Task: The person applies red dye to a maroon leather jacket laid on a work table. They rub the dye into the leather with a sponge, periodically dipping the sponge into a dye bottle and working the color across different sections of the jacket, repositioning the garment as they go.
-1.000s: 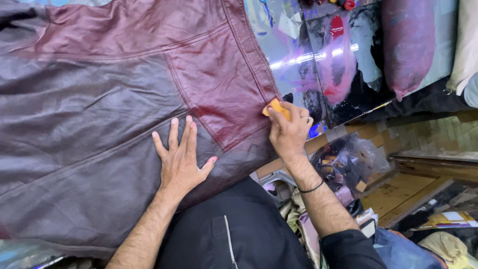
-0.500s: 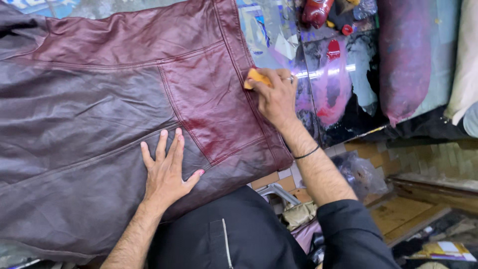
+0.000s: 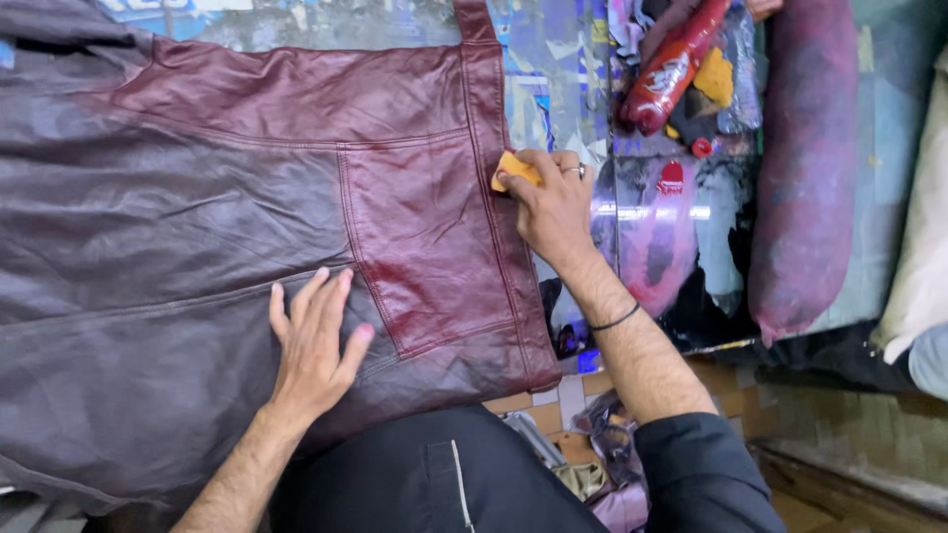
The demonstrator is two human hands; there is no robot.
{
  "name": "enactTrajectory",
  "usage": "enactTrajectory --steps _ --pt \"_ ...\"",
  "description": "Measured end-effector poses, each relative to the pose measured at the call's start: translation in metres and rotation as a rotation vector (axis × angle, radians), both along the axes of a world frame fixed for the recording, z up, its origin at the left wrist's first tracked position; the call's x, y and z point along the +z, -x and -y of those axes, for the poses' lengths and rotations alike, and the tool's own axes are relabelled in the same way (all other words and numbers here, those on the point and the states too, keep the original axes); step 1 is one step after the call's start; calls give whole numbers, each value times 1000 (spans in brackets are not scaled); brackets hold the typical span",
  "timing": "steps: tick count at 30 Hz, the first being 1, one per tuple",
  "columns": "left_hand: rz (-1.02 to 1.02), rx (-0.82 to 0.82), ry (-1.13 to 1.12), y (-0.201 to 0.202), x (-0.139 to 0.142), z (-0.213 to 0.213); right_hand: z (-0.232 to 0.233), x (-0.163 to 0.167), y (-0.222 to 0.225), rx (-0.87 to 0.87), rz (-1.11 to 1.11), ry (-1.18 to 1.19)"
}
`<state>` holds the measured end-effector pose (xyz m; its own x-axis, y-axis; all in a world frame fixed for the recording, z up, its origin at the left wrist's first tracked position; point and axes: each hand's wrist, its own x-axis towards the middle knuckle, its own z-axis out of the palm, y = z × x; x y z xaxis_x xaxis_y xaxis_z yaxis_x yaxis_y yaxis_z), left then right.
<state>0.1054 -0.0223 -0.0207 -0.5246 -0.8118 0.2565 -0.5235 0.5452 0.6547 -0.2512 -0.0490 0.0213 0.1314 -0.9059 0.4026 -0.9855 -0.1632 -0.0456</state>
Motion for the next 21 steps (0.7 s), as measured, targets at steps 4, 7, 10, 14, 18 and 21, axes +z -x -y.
enactTrajectory --steps 4,7,10,14,18,21 --pt "-130 64 99 33 13 27 16 6 1 197 -39 -62" --pt "-176 57 156 65 25 62 35 12 4 78 -62 -58" --pt "-214 -22 181 101 39 105 59 17 9 174 -81 -7" --pt "-185 -96 236 152 54 169 79 24 7 314 -166 -87" --pt "-154 -140 272 157 57 194 49 39 -3 374 -275 -319" --pt "-175 -84 259 141 54 189 27 48 -1 489 -192 -647"
